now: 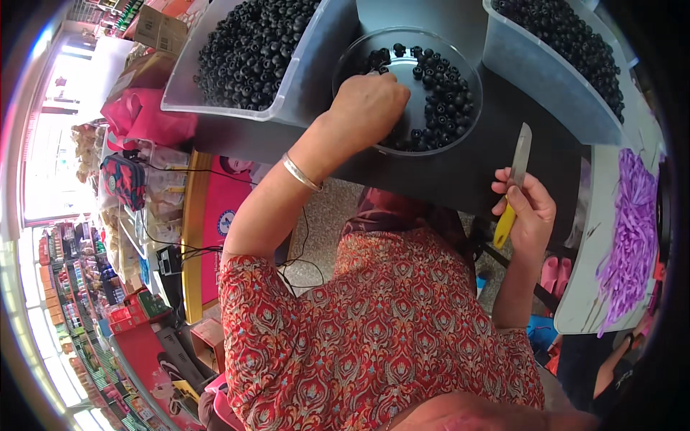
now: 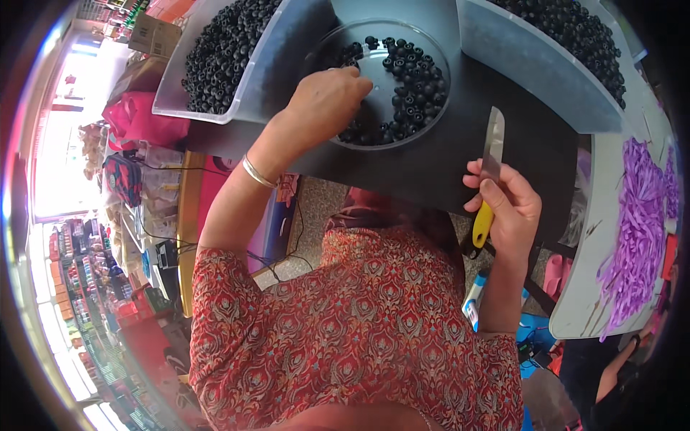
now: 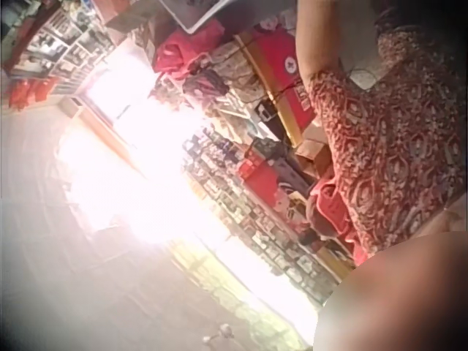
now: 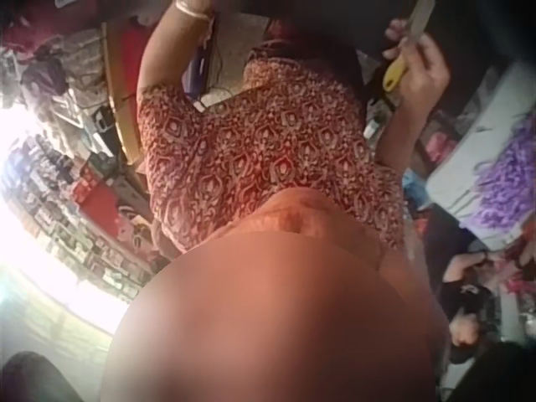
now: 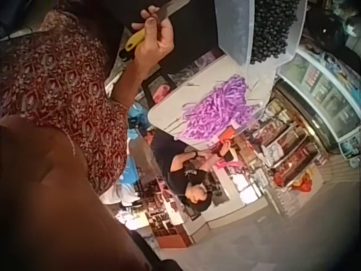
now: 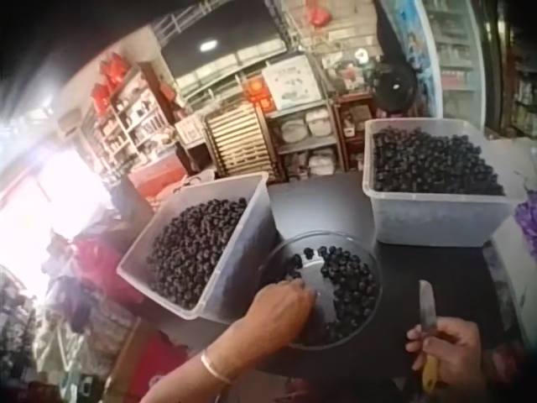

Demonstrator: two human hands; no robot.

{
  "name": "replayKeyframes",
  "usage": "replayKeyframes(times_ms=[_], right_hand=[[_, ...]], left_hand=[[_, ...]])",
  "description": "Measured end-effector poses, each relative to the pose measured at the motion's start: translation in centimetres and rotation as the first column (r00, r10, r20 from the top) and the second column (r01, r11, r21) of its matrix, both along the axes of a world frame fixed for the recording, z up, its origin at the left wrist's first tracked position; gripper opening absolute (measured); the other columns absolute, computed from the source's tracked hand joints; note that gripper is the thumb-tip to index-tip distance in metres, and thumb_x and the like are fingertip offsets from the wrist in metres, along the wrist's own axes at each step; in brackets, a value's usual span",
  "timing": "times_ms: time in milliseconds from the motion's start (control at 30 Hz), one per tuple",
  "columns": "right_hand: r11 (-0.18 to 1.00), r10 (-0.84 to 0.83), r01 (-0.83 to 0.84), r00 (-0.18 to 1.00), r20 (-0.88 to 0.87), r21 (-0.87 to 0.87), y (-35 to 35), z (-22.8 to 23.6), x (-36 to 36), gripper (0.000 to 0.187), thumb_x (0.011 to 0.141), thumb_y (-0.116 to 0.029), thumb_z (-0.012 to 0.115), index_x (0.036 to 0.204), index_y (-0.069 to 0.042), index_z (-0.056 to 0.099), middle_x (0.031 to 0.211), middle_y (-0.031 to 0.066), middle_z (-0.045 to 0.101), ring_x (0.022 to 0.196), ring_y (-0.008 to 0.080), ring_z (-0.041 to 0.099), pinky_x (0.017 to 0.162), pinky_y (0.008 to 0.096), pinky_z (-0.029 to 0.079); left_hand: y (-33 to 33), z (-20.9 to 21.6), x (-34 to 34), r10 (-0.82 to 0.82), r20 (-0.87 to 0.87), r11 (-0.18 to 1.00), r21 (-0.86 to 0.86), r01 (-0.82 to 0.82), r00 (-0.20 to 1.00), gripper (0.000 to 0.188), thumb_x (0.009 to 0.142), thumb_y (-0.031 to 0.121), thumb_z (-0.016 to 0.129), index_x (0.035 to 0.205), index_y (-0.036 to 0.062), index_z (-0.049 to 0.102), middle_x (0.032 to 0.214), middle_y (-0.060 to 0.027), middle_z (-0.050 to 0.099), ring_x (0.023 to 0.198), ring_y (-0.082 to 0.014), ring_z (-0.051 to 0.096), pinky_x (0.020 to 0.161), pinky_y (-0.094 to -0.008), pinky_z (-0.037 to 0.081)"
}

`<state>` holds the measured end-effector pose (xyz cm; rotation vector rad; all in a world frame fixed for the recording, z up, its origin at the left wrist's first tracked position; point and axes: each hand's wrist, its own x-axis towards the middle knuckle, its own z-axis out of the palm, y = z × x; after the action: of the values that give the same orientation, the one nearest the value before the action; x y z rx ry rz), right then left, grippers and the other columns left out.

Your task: Trimming or cutting small black rubber components with a knife.

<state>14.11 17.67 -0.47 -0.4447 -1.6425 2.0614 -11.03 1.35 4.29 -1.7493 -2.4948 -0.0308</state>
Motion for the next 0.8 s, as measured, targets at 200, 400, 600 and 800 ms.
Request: replayKeyframes(times_ms=[200, 400, 600, 800], right_hand=[[1.000, -0.002, 0.002, 1.000, 0.004, -0.019, -0.2, 0.2, 0.0, 0.022, 0.088, -0.004, 0.057, 0.109, 0.004, 0.060, 0.104, 0.0150, 0.064, 0.085, 0.0172, 0.064, 0.057, 0.0238, 0.052], [0.999, -0.027, 0.026, 0.999, 0.021, 0.044, -1.6, 2.3, -1.2, 0.023, 0.088, 0.001, 0.052, 0.108, 0.005, 0.060, 0.104, 0.0167, 0.064, 0.089, 0.0198, 0.064, 0.058, 0.0243, 0.053], [0.981, 0.020, 0.014, 0.985, -0.174, 0.195, -1.8, 3.4, -3.1, 0.024, 0.085, 0.006, 0.053, 0.109, 0.008, 0.059, 0.120, 0.0229, 0.055, 0.099, 0.0241, 0.062, 0.058, 0.0241, 0.054], [0.963, 0.012, 0.056, 0.968, -0.251, 0.263, -2.2, 4.5, -3.6, 0.025, 0.085, 0.006, 0.055, 0.109, 0.009, 0.058, 0.122, 0.0247, 0.052, 0.095, 0.0214, 0.061, 0.060, 0.0239, 0.056]], left_hand=[[-0.1, 1.6, 1.5, -0.119, 0.237, 0.898, 0.440, 0.003, 0.964, 0.022, 0.079, 0.004, 0.062, 0.100, 0.0103, 0.066, 0.074, -0.0076, 0.054, 0.069, -0.0230, 0.059, 0.061, -0.0338, 0.049], [0.6, 3.3, 4.8, -0.436, 0.899, 0.755, 0.385, -0.531, 0.033, 0.025, 0.085, 0.005, 0.062, 0.109, 0.0008, 0.063, 0.081, -0.0048, 0.062, 0.071, -0.0109, 0.058, 0.069, -0.0276, 0.050], [0.9, 2.2, 7.4, -0.544, 0.829, 0.711, 0.372, -0.597, -0.132, 0.029, 0.081, -0.001, 0.065, 0.110, -0.0029, 0.062, 0.081, -0.0026, 0.060, 0.071, -0.0096, 0.059, 0.070, -0.0217, 0.048], [0.8, 1.3, 9.0, -0.496, 0.865, 0.735, 0.462, -0.497, 0.072, 0.027, 0.083, -0.003, 0.062, 0.110, -0.0013, 0.063, 0.087, -0.0032, 0.060, 0.075, -0.0081, 0.058, 0.070, -0.0192, 0.047]])
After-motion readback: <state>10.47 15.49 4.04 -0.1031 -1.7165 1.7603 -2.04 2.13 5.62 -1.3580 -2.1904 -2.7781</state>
